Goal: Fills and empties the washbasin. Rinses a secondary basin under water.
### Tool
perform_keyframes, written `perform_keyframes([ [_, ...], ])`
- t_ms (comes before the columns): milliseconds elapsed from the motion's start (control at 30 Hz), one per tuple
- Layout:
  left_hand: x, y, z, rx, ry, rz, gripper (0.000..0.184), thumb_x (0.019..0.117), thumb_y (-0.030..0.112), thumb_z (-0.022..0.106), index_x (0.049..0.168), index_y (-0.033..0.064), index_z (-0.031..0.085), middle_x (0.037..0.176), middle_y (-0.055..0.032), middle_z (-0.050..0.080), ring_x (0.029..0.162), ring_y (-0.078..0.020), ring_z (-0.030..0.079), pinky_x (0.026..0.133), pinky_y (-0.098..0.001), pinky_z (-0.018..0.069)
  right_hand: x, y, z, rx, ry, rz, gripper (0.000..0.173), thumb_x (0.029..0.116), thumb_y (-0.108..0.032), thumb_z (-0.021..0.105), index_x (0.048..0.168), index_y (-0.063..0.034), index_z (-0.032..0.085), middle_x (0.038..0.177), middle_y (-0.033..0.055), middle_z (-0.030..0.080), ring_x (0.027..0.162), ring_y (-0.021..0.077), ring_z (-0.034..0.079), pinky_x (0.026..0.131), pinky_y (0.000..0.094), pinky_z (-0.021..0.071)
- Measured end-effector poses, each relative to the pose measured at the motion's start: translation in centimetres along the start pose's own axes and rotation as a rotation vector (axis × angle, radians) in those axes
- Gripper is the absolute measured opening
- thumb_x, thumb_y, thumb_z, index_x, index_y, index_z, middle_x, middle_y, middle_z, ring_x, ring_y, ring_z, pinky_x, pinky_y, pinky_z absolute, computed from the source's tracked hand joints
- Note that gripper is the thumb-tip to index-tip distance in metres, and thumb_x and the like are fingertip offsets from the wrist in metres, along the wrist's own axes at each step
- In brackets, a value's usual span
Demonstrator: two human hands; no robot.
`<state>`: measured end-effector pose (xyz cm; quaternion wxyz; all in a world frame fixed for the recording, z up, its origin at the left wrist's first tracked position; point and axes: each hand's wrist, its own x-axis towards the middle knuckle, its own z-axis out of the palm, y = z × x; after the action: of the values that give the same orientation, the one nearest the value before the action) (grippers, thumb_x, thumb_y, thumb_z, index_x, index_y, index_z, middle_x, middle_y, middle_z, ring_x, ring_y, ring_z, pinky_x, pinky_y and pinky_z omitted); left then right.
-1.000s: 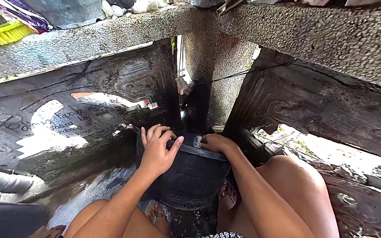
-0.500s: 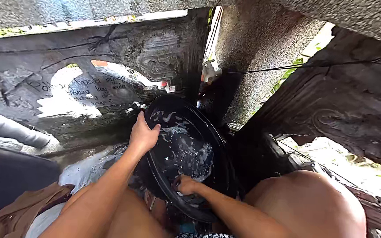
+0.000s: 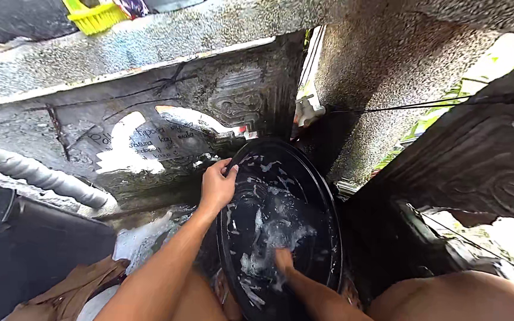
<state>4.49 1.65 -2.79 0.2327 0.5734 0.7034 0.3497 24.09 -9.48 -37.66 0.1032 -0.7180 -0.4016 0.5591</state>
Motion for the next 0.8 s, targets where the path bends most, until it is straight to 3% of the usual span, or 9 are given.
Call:
perform_keyframes([
  [100, 0.1, 1.0, 1.1, -0.034, 0.01, -0.004, 0.03, 0.1026, 0.034, 0.065, 0.126, 0.0164, 0.072, 0.083, -0.0027, 0.068, 0.067, -0.016, 0.061, 0.063, -0.0404, 0.0535, -6.7, -3.8, 5.3, 0.453, -0.101, -0.035, 0.033, 0.1072, -0.023, 0.048, 0.11, 0.0015, 0.07, 0.1, 0.0165, 0.072, 0.093, 0.0254, 0.069, 0.083, 0.045, 0.0581],
  [167, -0.1, 1.4, 1.4, -0.05, 0.013, -0.019, 0.03, 0.1028, 0.034, 0.065, 0.126, 0.0154, 0.072, 0.085, -0.0036, 0.068, 0.071, -0.0175, 0.062, 0.067, -0.0424, 0.0537, -13.3, -11.6, 4.7, 0.76, -0.232, -0.044, 0.026, 0.1051, -0.019, 0.053, 0.1, -0.0002, 0.07, 0.086, 0.0091, 0.069, 0.079, 0.0165, 0.065, 0.072, 0.0363, 0.0557],
  [267, -1.4, 1.5, 1.4, -0.112, 0.001, -0.056, 0.032, 0.1045, 0.033, 0.062, 0.128, 0.0132, 0.069, 0.088, -0.0068, 0.068, 0.075, -0.0207, 0.063, 0.072, -0.0457, 0.0537, -20.0, -22.8, -1.0, 0.874, -0.275, -0.191, 0.038, 0.1111, -0.03, 0.044, 0.113, -0.0005, 0.067, 0.099, 0.0116, 0.068, 0.091, 0.0177, 0.065, 0.082, 0.0383, 0.056],
  [367, -3.7, 1.8, 1.2, -0.212, -0.006, -0.131, 0.032, 0.1051, 0.033, 0.06, 0.129, 0.0118, 0.064, 0.087, -0.0089, 0.067, 0.074, -0.0225, 0.063, 0.069, -0.0461, 0.0542, -21.7, -26.6, -4.8, 0.918, -0.288, -0.311, 0.047, 0.1118, -0.042, 0.038, 0.114, -0.0053, 0.067, 0.092, 0.0113, 0.07, 0.083, 0.0202, 0.069, 0.075, 0.04, 0.0588],
  [467, -5.4, 2.5, 0.8, -0.319, -0.001, -0.246, 0.037, 0.1047, 0.032, 0.061, 0.133, 0.0081, 0.058, 0.096, -0.0139, 0.067, 0.08, -0.0254, 0.063, 0.07, -0.047, 0.0538, -24.0, -24.3, -7.6, 0.536, -0.32, -0.479, 0.052, 0.1119, -0.045, 0.036, 0.12, -0.0042, 0.066, 0.108, 0.0127, 0.071, 0.1, 0.0195, 0.069, 0.09, 0.0404, 0.0579],
  [533, -5.3, 2.8, 0.5, -0.407, 0.03, -0.339, 0.037, 0.103, 0.025, 0.064, 0.133, 0.0046, 0.057, 0.104, -0.0176, 0.069, 0.093, -0.0295, 0.068, 0.081, -0.0517, 0.0569, -24.9, -22.0, -9.3, 0.108, -0.315, -0.606, 0.047, 0.1052, -0.045, 0.054, 0.131, -0.0065, 0.062, 0.123, 0.0125, 0.069, 0.116, 0.0208, 0.066, 0.102, 0.0448, 0.0533],
  [600, -5.5, 2.8, 0.2, -0.494, 0.033, -0.418, 0.041, 0.1026, 0.023, 0.064, 0.138, 0.0041, 0.054, 0.113, -0.0204, 0.068, 0.098, -0.0314, 0.067, 0.081, -0.0517, 0.057, -26.2, -21.1, -11.0, -0.326, -0.207, -0.646, 0.046, 0.0952, -0.037, 0.067, 0.13, -0.0074, 0.059, 0.117, 0.0138, 0.069, 0.112, 0.0272, 0.067, 0.097, 0.0529, 0.0544],
  [667, -6.3, 3.3, 0.1, -0.556, 0.032, -0.47, 0.044, 0.1024, 0.023, 0.064, 0.14, 0.0067, 0.05, 0.11, -0.019, 0.066, 0.083, -0.0272, 0.065, 0.064, -0.0429, 0.0542, -27.5, -21.1, -12.6, -0.585, -0.104, -0.628, 0.039, 0.0966, -0.029, 0.066, 0.129, -0.0074, 0.06, 0.113, 0.0161, 0.069, 0.109, 0.0329, 0.068, 0.092, 0.0583, 0.055],
  [800, -6.7, 5.4, -0.3, -0.81, 0.005, -0.547, 0.043, 0.1039, 0.017, 0.061, 0.141, 0.0044, 0.044, 0.106, -0.0216, 0.065, 0.072, -0.0267, 0.068, 0.06, -0.0404, 0.0597, -27.8, -21.9, -16.0, -0.728, 0.124, -0.631, 0.028, 0.0981, -0.03, 0.065, 0.121, -0.0134, 0.066, 0.105, 0.0143, 0.072, 0.1, 0.0355, 0.07, 0.082, 0.062, 0.0567],
])
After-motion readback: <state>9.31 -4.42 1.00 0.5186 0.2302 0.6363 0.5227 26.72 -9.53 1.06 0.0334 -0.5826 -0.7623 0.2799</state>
